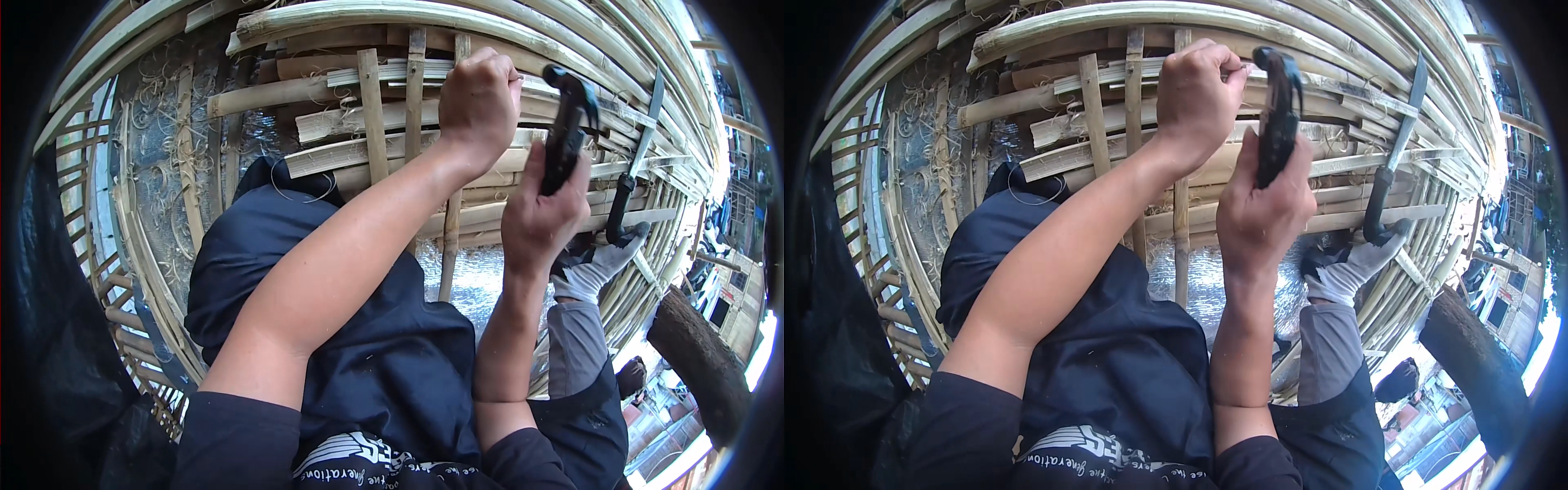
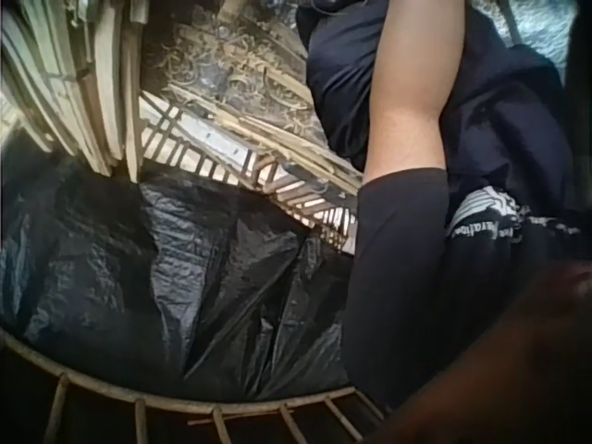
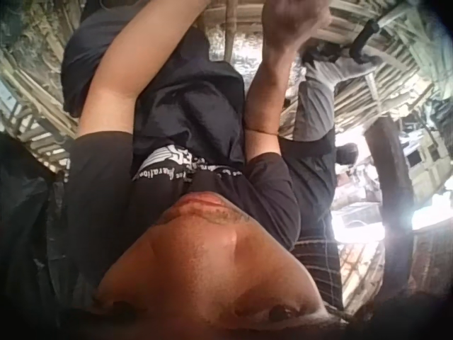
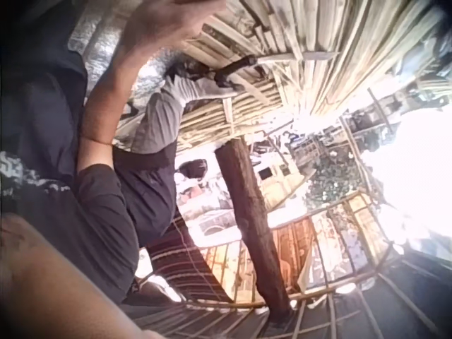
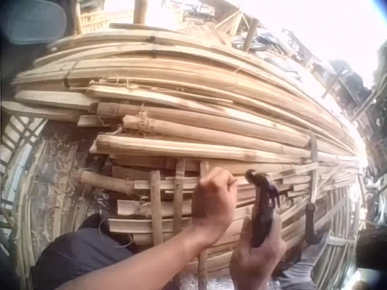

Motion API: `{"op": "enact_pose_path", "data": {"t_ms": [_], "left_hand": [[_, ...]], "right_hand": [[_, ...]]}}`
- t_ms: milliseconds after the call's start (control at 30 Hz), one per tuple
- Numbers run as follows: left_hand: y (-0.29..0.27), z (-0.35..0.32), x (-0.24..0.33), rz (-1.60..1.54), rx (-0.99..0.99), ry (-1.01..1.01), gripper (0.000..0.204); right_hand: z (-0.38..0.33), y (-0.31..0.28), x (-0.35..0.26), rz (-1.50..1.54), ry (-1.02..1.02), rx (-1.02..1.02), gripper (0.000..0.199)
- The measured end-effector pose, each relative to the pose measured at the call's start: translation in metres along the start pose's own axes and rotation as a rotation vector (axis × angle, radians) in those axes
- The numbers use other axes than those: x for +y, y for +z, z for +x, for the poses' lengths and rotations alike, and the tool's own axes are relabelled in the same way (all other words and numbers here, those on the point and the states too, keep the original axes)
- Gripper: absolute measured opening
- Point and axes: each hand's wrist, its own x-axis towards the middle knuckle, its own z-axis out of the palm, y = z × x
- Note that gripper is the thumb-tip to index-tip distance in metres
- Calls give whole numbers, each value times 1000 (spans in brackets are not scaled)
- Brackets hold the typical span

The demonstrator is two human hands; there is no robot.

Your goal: The person hammers a nail into a bamboo frame using a hammer.

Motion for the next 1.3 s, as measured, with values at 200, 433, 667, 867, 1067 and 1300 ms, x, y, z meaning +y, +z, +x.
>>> {"op": "enact_pose_path", "data": {"t_ms": [200, 433, 667, 867, 1067, 1300], "left_hand": [[-3, 2, 1, 16, -17, 6, 11], [1, 1, -2, -4, -19, 6, 10], [-1, -3, 0, -9, 1, -14, 11], [5, 6, -1, -37, 36, 37, 11], [5, 4, 2, -15, 20, 23, 15], [2, -1, 3, 10, -4, 2, 15]], "right_hand": [[5, 4, 13, -192, -58, -138, 25], [4, 10, 18, -218, -60, -138, 26], [5, 7, 14, -271, -79, -128, 24], [3, 3, 10, -168, 42, -46, 25], [-5, 1, 13, -55, -121, 143, 27], [2, 3, 34, 160, 12, 163, 22]]}}
